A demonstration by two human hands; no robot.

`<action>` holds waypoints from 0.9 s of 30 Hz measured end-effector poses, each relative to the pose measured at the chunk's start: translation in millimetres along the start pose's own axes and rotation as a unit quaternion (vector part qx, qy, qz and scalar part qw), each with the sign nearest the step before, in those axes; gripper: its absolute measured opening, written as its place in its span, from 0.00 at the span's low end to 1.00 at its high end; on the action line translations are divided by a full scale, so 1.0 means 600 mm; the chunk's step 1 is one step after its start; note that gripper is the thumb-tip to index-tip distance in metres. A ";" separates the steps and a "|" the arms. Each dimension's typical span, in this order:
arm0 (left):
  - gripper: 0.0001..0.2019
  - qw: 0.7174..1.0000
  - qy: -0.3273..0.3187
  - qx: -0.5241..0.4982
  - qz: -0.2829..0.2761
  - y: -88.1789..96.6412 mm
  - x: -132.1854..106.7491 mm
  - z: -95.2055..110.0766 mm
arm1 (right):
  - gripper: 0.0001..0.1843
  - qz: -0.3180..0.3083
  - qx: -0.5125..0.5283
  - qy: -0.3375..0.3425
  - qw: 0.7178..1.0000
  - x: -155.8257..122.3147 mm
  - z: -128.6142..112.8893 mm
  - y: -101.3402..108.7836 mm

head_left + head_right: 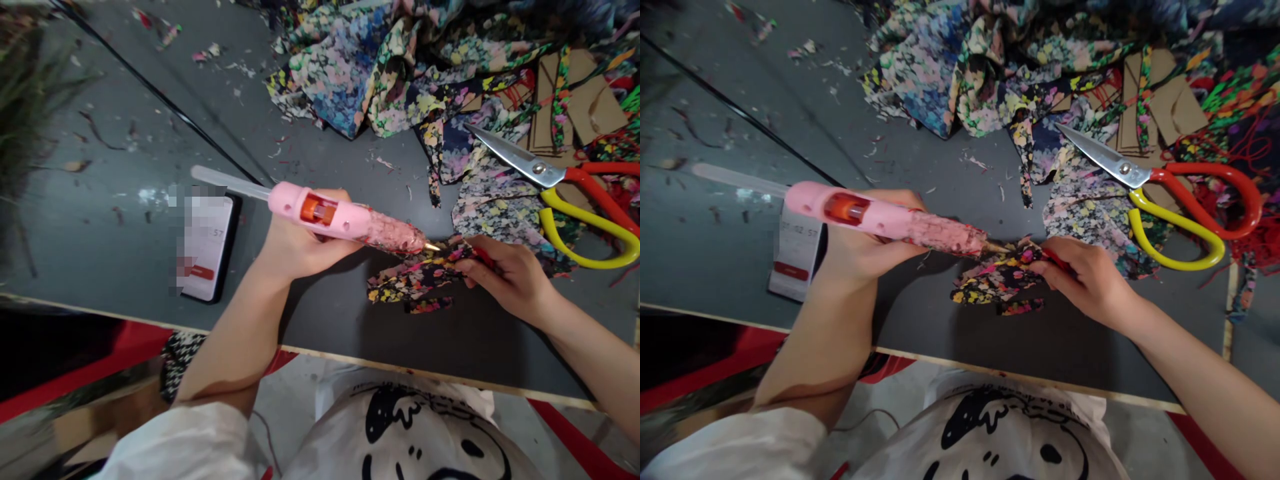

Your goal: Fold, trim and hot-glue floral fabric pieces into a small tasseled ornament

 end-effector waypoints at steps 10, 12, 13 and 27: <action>0.11 1.000 -0.004 -0.011 -0.002 -0.001 0.003 0.006 | 0.09 0.015 0.000 0.011 1.000 -0.001 -0.002 0.004; 0.11 1.000 -0.011 -0.004 -0.003 0.000 0.003 0.008 | 0.07 0.016 -0.002 0.006 1.000 -0.002 0.000 0.005; 0.11 1.000 -0.014 0.001 -0.002 0.001 0.003 0.009 | 0.06 0.016 -0.004 0.002 1.000 -0.002 0.001 0.005; 0.12 0.999 -0.015 0.027 0.018 0.007 0.003 0.018 | 0.05 0.110 -0.046 0.065 0.991 -0.011 -0.015 0.023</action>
Point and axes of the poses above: each hand's wrist, its own x-axis towards the middle knuckle, its own y-axis out of the back of the hand, z = x × y, the point moved 9 cm from there along x, towards the middle knuckle, and after that the axes turned 3 degrees about -x, right-handed, at the moved point
